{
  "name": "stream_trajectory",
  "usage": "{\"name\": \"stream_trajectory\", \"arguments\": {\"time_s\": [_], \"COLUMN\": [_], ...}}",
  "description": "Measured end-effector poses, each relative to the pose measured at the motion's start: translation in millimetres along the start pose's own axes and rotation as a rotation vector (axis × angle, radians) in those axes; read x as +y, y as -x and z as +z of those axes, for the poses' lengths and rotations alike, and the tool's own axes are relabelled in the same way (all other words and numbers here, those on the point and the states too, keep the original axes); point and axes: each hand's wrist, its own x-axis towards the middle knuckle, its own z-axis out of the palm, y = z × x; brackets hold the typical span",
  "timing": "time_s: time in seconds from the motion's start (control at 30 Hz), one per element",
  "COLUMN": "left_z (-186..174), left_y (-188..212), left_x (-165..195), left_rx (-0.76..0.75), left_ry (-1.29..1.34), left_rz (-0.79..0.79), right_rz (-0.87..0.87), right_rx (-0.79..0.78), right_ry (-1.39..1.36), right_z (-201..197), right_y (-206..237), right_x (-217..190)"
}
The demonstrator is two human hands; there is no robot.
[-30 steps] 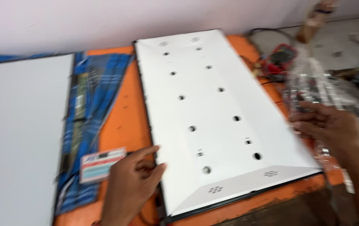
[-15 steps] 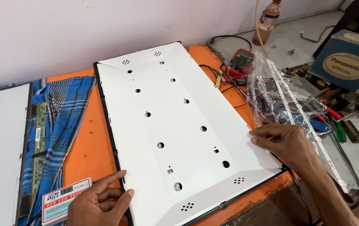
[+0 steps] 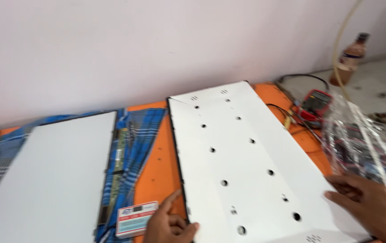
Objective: The person connects wires to LED strips, places the strips into a black fixture, and then fits a white cover over the fixture. The person also opens a cardboard box containing various items.
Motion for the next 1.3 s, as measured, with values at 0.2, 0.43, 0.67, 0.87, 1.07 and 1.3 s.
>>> {"name": "stream_trajectory", "arguments": {"time_s": [0.2, 0.43, 0.67, 0.87, 1.07, 1.3], "left_z": [5.6, 5.5, 8.8, 8.6, 12.6, 20.2], "left_y": [-3.7, 5.6, 7.2, 0.7, -29.6, -53.2], "left_x": [-8.0, -3.1, -1.6, -11.5, -36.0, -64.4], "left_rx": [-0.244, -0.231, -0.229, -0.236, -0.213, -0.139], "left_ry": [0.035, 0.071, 0.028, 0.057, -0.043, 0.101], "left_rz": [0.107, 0.077, 0.118, 0.17, 0.199, 0.14], "right_rz": [-0.027, 0.002, -0.065, -0.037, 0.058, -0.024], "right_rx": [-0.005, 0.018, 0.125, -0.056, -0.133, -0.162], "right_ry": [0.055, 0.165, 0.016, -0.153, -0.113, -0.412], "right_z": [14.3, 8.8, 19.4, 6.0, 9.2, 14.6], "right_y": [-38.5, -35.5, -40.4, -55.8, -64.6, -73.4], "right_x": [15.2, -38.7, -47.5, -77.4, -107.4, -88.4]}}
